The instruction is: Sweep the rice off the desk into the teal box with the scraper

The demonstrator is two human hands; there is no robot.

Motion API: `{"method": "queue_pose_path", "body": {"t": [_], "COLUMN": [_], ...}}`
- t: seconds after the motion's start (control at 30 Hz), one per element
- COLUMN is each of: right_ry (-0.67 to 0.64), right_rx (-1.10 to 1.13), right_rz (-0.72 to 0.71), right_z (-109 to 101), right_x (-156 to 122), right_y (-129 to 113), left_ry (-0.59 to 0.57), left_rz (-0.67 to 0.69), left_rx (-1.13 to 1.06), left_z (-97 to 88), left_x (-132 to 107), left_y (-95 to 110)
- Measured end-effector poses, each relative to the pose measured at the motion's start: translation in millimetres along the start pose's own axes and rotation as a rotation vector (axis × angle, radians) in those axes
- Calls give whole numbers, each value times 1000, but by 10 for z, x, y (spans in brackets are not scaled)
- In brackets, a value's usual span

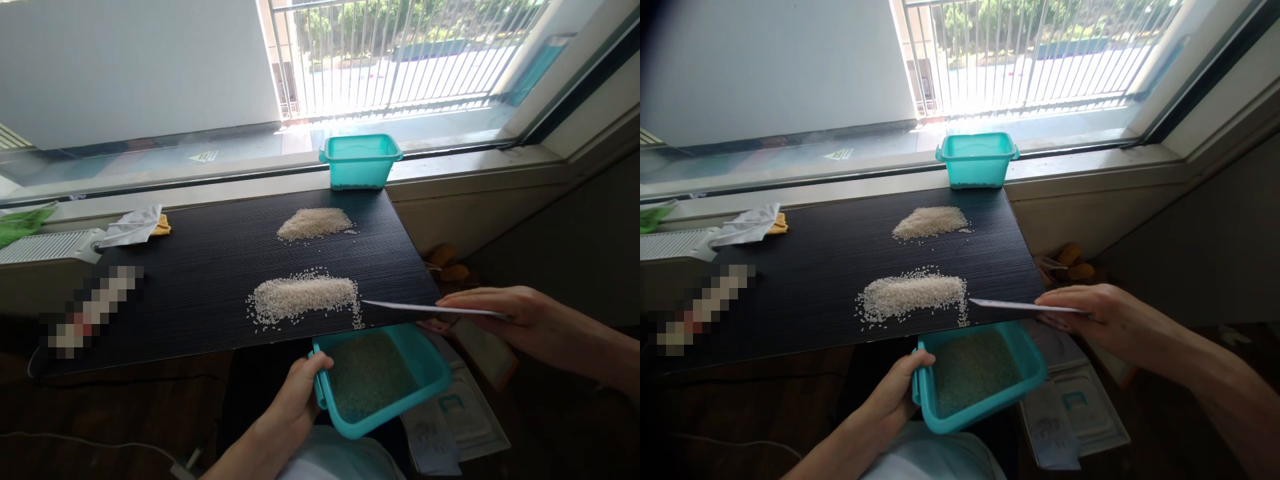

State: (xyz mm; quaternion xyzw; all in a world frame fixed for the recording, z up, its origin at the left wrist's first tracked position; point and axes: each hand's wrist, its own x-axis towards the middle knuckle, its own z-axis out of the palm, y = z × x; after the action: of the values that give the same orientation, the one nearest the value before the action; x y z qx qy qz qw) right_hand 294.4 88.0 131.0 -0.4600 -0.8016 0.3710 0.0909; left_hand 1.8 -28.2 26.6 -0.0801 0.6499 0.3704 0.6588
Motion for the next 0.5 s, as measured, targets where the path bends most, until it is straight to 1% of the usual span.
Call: {"method": "queue_pose_path", "body": {"t": [0.1, 0.17, 0.2, 0.27, 0.37, 0.43, 0.5], "right_ry": [-163, -189, -178, -112, 7, 34, 22], "right_rx": [36, 42, 44, 30, -47, -88, -94], "right_rz": [-58, -67, -67, -67, -97, -117, -127], "right_z": [18, 9, 0, -20, -40, -43, -35], "right_x": [-33, -37, -15, 88, 331, 465, 517], "right_y": [-26, -40, -44, -45, -29, -17, -14], "left_ry": [2, -16, -19, -2, 16, 13, 2], "left_rz": [-11, -7, 0, 10, 7, 1, -3], "left_rx": [9, 11, 13, 21, 37, 38, 30], "left_z": [-39, -76, -96, -134, -183, -202, -205], "left_x": [-19, -10, 0, 26, 59, 66, 58], "left_y": [18, 24, 26, 30, 37, 44, 50]}}
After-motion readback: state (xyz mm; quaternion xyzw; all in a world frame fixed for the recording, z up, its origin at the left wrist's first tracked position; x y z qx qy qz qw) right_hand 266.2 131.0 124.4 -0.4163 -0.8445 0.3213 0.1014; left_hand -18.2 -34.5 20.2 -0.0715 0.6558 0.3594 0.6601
